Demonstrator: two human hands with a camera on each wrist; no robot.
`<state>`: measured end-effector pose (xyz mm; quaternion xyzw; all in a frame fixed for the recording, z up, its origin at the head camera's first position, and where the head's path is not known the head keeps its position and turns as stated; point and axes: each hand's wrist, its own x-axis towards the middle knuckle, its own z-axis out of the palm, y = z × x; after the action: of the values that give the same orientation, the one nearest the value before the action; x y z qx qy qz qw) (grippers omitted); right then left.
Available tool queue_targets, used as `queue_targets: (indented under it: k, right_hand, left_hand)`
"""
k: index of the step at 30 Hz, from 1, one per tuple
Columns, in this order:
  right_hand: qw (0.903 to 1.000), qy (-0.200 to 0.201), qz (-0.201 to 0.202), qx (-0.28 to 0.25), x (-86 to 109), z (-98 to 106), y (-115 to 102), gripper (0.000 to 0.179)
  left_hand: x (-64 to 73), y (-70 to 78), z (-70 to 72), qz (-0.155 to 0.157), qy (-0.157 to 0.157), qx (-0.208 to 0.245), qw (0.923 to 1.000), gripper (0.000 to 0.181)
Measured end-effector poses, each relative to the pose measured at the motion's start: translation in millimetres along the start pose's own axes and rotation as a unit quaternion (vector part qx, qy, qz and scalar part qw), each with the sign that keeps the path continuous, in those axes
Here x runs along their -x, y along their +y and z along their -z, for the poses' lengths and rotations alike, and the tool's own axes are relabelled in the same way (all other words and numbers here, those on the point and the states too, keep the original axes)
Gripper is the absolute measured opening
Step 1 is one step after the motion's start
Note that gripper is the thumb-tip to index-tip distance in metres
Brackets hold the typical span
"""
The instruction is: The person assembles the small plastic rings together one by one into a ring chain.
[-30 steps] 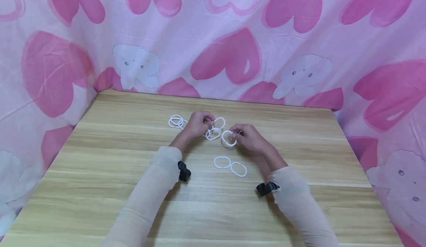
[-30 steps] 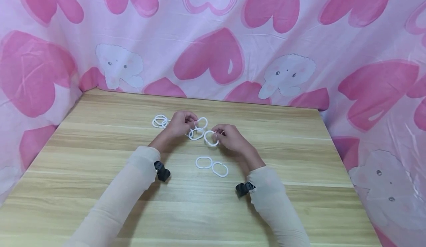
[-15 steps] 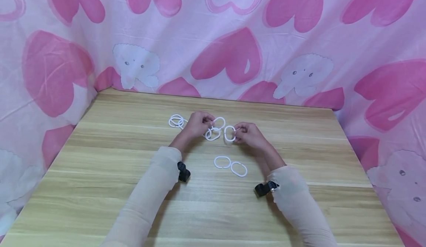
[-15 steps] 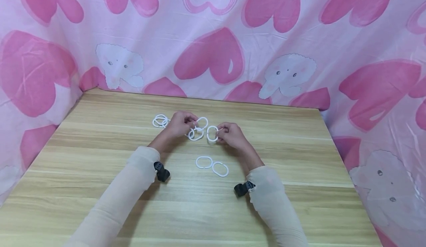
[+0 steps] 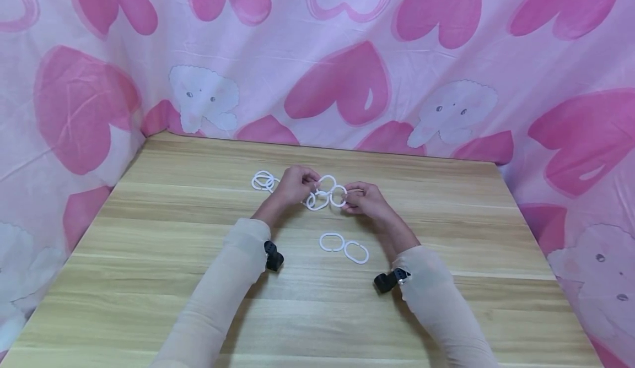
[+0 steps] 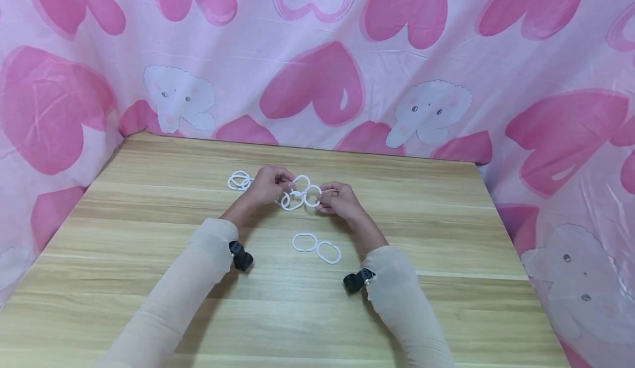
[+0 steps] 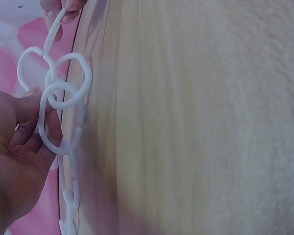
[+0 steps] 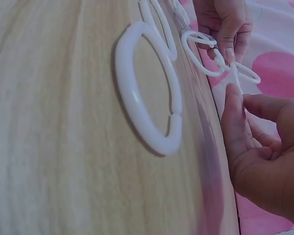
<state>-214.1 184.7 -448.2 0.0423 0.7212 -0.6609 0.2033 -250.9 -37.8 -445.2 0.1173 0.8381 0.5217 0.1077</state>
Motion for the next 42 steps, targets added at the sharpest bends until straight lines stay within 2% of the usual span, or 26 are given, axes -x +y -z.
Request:
queue_targets:
  k: [9,14,23,29,32,37,42]
  right_hand:
    - [0.9991,0.001,-0.019,-0.039,-0.4,-2,-2,0.041]
    - [0.9986,0.006,-0.018,-0.049,-2.2,-4,-4,0.042]
    - [0.9986,0.025,0.003,-0.046,-4.0,-4,-8,0.039]
    - [0.998,0.053,0.007,-0.033,-5.2,-2,-10,0.036]
    - [0.9968,0.065,0.011,-0.046,-6.6,0,-11,0.03]
    - [0.9939,0.07,0.018,-0.083,-7.9,1,-11,0.007]
    - [0.9907,0.068,0.03,-0.114,-7.3,1,-12,0.007]
  left_hand:
    - [0.6,2.1,-0.2,0.009,-0.018,0.015,0.9997,0.012]
    - [0.3,1.6,-0.1,0.005,-0.019,0.006,0.9998,0.011]
    - [-0.7,-0.1,-0.3,-0.006,-0.021,-0.002,0.9998,0.011]
    - [-1.2,-0.1,-0.4,-0.008,-0.022,0.002,0.9997,0.01]
    - [-1.1,0.5,-0.1,-0.013,-0.021,-0.006,0.9997,0.01]
    - [-0.6,1.0,-0.1,-0.014,-0.022,-0.009,0.9996,0.01]
    - [-1.0,0.5,0.0,-0.024,-0.026,-0.026,0.999,0.012]
